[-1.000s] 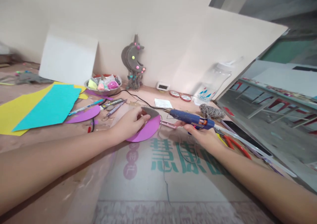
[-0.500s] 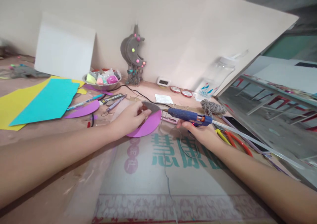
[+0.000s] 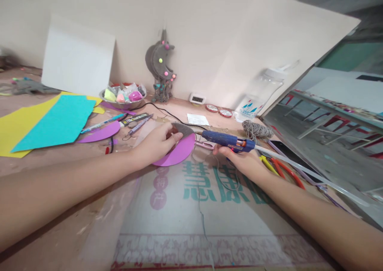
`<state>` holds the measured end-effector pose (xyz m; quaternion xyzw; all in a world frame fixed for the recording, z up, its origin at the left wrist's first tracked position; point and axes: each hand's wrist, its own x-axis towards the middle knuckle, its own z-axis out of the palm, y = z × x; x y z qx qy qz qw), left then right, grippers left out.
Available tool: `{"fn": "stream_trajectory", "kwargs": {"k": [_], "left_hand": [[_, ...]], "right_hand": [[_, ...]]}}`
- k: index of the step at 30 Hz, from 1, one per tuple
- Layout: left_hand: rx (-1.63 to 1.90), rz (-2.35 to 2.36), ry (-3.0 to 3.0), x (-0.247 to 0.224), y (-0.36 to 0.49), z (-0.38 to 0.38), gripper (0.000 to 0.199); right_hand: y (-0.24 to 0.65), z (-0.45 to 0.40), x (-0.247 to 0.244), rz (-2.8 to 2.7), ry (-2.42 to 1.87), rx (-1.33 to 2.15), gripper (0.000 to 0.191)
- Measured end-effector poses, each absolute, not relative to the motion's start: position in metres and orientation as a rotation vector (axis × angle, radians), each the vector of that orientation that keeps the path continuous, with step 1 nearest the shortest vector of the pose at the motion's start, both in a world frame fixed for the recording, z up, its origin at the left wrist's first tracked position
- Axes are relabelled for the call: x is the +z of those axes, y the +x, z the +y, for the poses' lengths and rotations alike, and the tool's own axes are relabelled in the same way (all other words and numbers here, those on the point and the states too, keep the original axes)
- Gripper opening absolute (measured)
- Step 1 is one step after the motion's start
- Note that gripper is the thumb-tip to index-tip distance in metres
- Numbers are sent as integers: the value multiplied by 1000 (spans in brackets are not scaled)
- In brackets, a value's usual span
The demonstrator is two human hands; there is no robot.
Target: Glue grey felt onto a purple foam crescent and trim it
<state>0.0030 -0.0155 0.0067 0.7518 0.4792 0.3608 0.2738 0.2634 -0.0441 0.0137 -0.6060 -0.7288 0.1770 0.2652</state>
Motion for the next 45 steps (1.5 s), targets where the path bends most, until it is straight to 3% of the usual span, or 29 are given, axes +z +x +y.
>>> {"fn": "stream_trajectory", "kwargs": {"k": [38, 45], "left_hand": [[944, 1242, 1977, 5, 3, -14, 21], [915, 1120, 1872, -1, 3, -10, 23]], "right_hand": [[256, -46, 20, -1924, -1672, 517, 27], [263, -37, 24, -1783, -1473, 479, 37]]}}
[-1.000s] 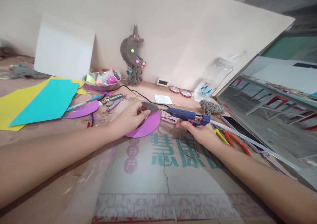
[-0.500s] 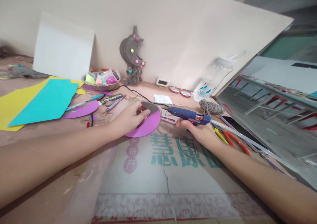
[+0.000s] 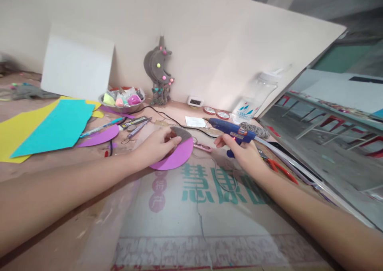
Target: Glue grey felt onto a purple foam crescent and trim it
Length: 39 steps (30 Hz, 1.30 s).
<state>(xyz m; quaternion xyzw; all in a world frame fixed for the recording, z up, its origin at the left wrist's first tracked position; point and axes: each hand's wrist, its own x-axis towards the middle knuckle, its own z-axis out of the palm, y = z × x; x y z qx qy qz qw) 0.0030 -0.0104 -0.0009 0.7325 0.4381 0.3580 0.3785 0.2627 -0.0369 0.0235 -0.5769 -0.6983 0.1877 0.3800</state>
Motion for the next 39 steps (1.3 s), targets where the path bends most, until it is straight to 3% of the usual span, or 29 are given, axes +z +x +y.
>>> {"fn": "stream_trajectory", "kwargs": {"k": [7, 14, 23, 39], "left_hand": [[852, 1030, 1889, -7, 3, -4, 27], [840, 1077, 1939, -3, 3, -8, 31], [801, 1116, 2003, 3, 4, -11, 26], [782, 1158, 2009, -3, 4, -9, 31]], "right_hand": [[268, -31, 38, -1657, -1469, 559, 36], [279, 29, 50, -1752, -1733, 295, 41], [287, 102, 12, -1820, -1854, 274, 31], [293, 63, 28, -2080, -1875, -16, 46]]}}
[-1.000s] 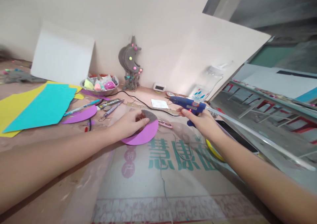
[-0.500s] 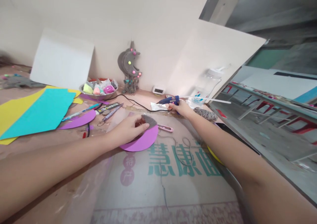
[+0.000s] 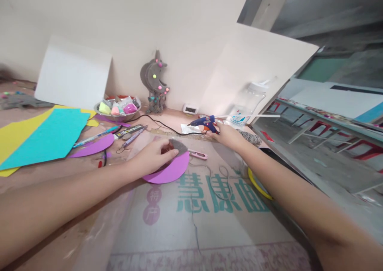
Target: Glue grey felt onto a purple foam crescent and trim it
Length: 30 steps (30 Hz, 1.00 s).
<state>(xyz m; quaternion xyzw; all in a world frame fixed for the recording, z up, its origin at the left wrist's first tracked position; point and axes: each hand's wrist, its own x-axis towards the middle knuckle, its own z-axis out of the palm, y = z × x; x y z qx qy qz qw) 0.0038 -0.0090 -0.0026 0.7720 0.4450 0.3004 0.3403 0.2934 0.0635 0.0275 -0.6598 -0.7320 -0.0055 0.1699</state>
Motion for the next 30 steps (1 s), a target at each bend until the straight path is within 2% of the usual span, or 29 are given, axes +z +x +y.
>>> {"fn": "stream_trajectory", "kwargs": {"k": [2, 4, 7, 10, 13, 15, 18, 22, 25, 30], "left_hand": [[783, 1182, 2021, -1, 4, -9, 30], [801, 1163, 2026, 0, 4, -10, 30], [835, 1069, 2008, 1, 3, -12, 27], [846, 997, 1974, 1, 3, -12, 27], [854, 986, 1961, 1, 3, -11, 26], [865, 966, 1957, 1, 3, -11, 25], [854, 932, 1947, 2, 3, -11, 26], [817, 967, 1972, 3, 3, -11, 25], [811, 1005, 1987, 1, 2, -10, 24], [790, 1019, 2002, -1, 2, -9, 24]], "right_hand": [[289, 47, 33, -2195, -1714, -262, 37], [279, 29, 37, -2244, -1497, -288, 28], [255, 4, 36, -2076, -1361, 226, 29], [230, -14, 25, -1880, -1242, 891, 45], [214, -25, 14, -1712, -1226, 1202, 55], [210, -28, 9, -1654, -1236, 1279, 55], [210, -28, 7, -1696, -1255, 1239, 43], [217, -25, 7, -1931, -1292, 794, 16], [220, -25, 7, -2021, -1281, 543, 16], [218, -28, 10, -2003, -1247, 491, 16]]}}
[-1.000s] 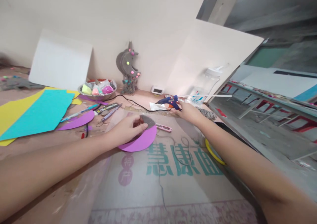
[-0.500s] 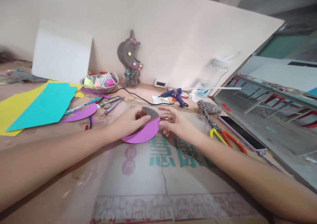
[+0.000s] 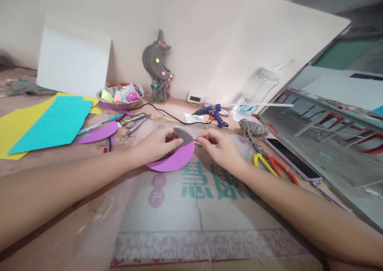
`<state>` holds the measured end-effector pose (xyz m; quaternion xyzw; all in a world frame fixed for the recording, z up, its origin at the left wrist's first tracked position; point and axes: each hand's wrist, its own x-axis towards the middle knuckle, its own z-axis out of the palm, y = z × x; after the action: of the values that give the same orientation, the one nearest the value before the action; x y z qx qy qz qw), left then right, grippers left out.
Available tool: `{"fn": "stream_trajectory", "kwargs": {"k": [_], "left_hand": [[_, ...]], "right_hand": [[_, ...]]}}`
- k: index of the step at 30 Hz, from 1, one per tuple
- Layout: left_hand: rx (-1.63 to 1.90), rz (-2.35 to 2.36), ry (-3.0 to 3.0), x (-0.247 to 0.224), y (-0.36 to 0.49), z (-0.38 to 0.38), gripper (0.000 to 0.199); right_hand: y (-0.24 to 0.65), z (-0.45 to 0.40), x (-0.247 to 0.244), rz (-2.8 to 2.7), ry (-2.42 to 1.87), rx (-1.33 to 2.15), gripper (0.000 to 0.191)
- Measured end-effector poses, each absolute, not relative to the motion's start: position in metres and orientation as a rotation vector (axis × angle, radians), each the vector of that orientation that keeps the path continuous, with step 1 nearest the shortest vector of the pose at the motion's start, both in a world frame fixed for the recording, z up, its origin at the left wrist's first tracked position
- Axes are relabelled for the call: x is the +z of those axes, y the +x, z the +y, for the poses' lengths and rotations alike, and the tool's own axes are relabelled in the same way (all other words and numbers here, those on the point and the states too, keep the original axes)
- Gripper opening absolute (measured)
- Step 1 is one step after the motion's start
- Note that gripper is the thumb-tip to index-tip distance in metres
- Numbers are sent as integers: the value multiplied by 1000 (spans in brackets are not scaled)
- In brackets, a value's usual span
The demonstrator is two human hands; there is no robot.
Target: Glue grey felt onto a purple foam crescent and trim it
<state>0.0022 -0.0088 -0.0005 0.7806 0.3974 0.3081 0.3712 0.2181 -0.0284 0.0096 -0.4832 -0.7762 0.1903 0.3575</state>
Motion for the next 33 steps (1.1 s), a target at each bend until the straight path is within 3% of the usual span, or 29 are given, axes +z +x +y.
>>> {"fn": "stream_trajectory", "kwargs": {"k": [17, 21, 25, 30, 33], "left_hand": [[750, 737, 1689, -2, 3, -6, 22], [764, 723, 1569, -2, 1, -6, 28], [846, 777, 1494, -1, -1, -7, 31], [1075, 909, 1600, 8, 2, -16, 27], [1026, 912, 1734, 13, 4, -25, 26]], "right_hand": [[217, -30, 8, -1897, -1161, 715, 18], [218, -28, 3, -1852, -1046, 875, 31], [221, -28, 2, -1788, -1015, 662, 38], [220, -38, 5, -2098, -971, 449, 25], [218, -45, 6, -2167, -978, 307, 18]]}}
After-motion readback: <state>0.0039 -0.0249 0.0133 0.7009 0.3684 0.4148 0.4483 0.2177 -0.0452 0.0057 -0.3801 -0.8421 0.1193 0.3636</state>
